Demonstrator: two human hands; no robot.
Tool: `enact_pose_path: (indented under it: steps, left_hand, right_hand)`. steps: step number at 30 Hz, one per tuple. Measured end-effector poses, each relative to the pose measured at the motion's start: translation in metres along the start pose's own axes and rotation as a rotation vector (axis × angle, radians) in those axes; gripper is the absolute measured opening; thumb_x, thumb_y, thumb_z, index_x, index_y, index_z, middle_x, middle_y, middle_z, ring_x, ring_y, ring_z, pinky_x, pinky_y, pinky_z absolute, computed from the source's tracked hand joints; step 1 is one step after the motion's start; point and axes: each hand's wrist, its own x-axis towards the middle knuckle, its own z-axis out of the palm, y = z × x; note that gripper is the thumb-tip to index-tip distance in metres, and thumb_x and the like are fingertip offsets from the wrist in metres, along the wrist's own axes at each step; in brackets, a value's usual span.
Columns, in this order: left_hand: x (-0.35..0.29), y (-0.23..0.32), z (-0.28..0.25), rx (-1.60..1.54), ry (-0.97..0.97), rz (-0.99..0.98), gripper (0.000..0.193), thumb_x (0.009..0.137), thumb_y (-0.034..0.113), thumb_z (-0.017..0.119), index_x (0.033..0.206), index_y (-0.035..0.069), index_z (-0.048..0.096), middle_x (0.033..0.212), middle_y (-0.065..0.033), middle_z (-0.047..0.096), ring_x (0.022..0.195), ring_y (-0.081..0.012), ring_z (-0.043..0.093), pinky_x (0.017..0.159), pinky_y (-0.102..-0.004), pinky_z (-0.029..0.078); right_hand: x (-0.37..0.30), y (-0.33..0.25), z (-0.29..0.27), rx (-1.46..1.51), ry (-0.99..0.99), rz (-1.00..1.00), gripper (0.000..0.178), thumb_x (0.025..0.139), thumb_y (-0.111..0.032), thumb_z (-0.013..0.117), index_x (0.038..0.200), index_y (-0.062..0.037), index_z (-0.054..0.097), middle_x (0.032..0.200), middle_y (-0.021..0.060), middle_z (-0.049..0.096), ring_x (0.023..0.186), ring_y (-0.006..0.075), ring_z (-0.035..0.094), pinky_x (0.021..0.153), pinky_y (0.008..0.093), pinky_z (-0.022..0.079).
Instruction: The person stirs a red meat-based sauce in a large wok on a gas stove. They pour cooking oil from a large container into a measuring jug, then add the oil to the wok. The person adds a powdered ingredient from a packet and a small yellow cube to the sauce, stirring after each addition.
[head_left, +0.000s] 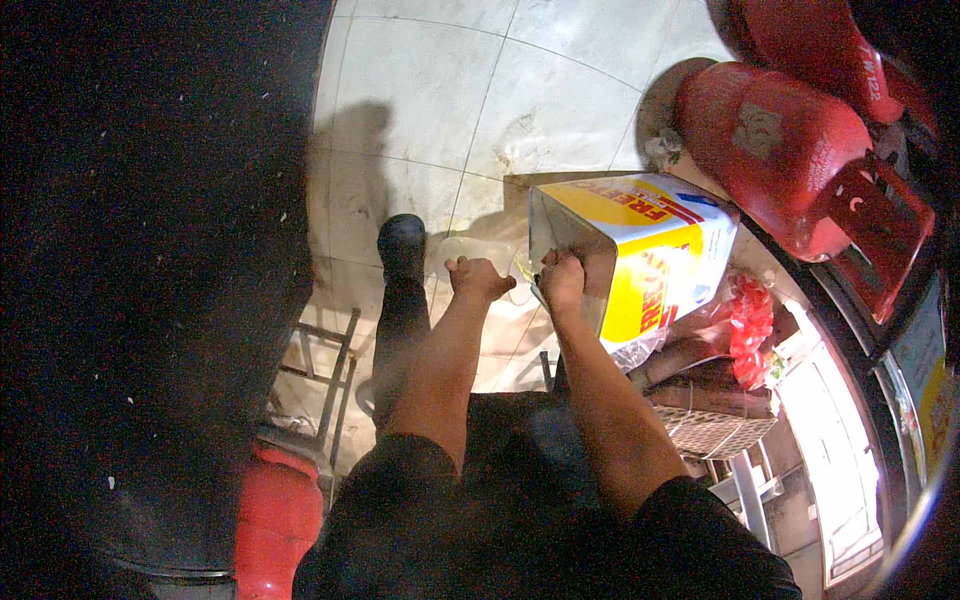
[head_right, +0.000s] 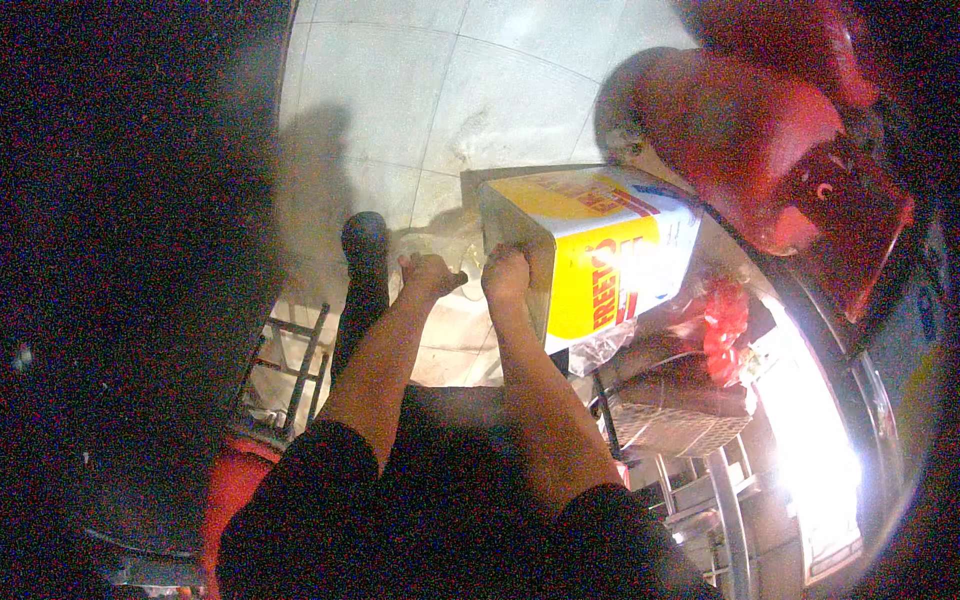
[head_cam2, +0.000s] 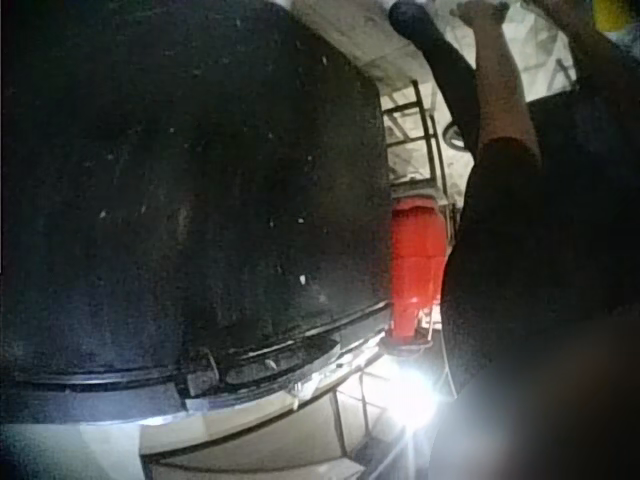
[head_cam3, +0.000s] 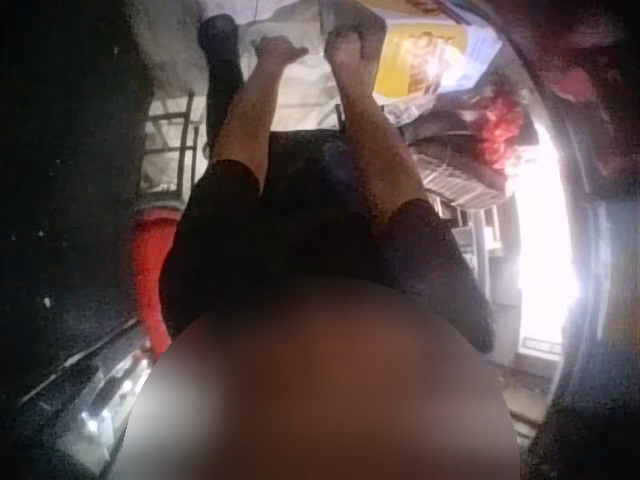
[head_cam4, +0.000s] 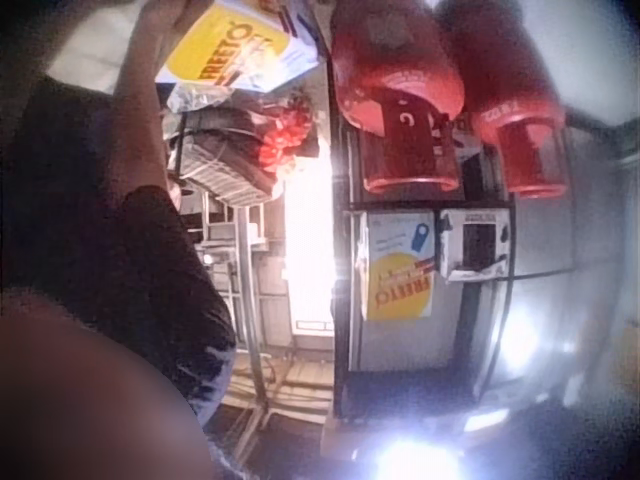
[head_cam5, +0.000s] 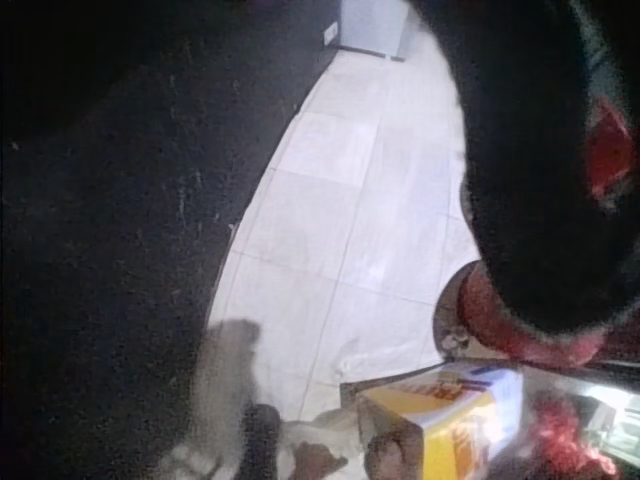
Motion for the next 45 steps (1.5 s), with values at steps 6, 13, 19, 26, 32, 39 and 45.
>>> enact_pose_path:
  steps: [6,13,19,26,32,39,45]
  left_hand:
    - [0.001,0.001,0.009,-0.044,0.048,-0.021,0.061,0.072,0.062,0.059,0.096,0.006,0.071,0.105,-0.0116,0.066,0.109,-0.0274,0.052,0.095,-0.043,0.025]
    - [0.008,0.002,0.004,-0.049,-0.079,0.01,0.078,0.073,0.07,0.053,0.113,0.004,0.064,0.124,-0.0163,0.058,0.123,-0.0367,0.045,0.104,-0.0586,0.02]
    - [0.002,0.008,0.009,-0.054,0.035,-0.029,0.065,0.074,0.062,0.058,0.103,0.005,0.069,0.113,-0.0123,0.064,0.114,-0.0283,0.051,0.098,-0.0444,0.024]
    - [-0.001,0.009,0.012,-0.034,0.073,-0.035,0.068,0.076,0.065,0.055,0.104,0.005,0.068,0.113,-0.013,0.064,0.114,-0.0295,0.051,0.098,-0.0461,0.024]
    - [0.0,0.007,0.021,-0.063,0.112,-0.019,0.069,0.076,0.066,0.053,0.101,0.003,0.069,0.109,-0.0136,0.065,0.111,-0.0304,0.053,0.097,-0.0468,0.025]
    - [0.0,0.008,0.024,-0.076,0.131,-0.029,0.065,0.073,0.062,0.055,0.098,0.004,0.07,0.103,-0.0134,0.067,0.108,-0.0304,0.055,0.096,-0.0465,0.026]
    - [-0.003,0.009,0.024,-0.093,0.137,-0.035,0.067,0.073,0.063,0.056,0.1,0.003,0.069,0.105,-0.0143,0.066,0.108,-0.031,0.055,0.097,-0.0472,0.026]
  right_hand:
    - [0.005,-0.009,-0.001,0.038,-0.026,0.113,0.014,0.077,-0.012,0.054,0.081,-0.0047,0.066,0.084,0.0207,0.065,0.085,0.0376,0.063,0.078,0.045,0.049]
    - [0.007,-0.002,0.005,0.115,-0.006,0.124,0.016,0.077,-0.011,0.052,0.083,-0.005,0.066,0.086,0.0231,0.064,0.088,0.0397,0.061,0.08,0.0458,0.047]
    - [0.013,0.004,0.017,-0.008,-0.031,0.083,0.016,0.077,-0.012,0.053,0.082,-0.0027,0.065,0.085,0.0238,0.063,0.085,0.0412,0.06,0.077,0.0488,0.046]
    - [0.01,0.004,0.019,0.038,0.07,0.097,0.02,0.083,-0.014,0.05,0.08,-0.0026,0.066,0.083,0.0243,0.063,0.084,0.0412,0.061,0.076,0.0455,0.046]
    - [0.013,0.002,0.019,0.085,0.019,0.119,0.019,0.078,-0.017,0.056,0.082,-0.0005,0.066,0.085,0.0262,0.062,0.085,0.0439,0.06,0.077,0.0498,0.048]
    - [0.012,-0.003,0.012,0.031,-0.003,0.117,0.018,0.077,-0.016,0.057,0.082,-0.0009,0.066,0.084,0.0256,0.063,0.085,0.0429,0.061,0.077,0.0488,0.049]
    - [0.009,-0.007,0.008,0.045,-0.004,0.12,0.025,0.085,-0.019,0.049,0.08,-0.0011,0.066,0.087,0.0241,0.063,0.086,0.0414,0.06,0.078,0.0483,0.046]
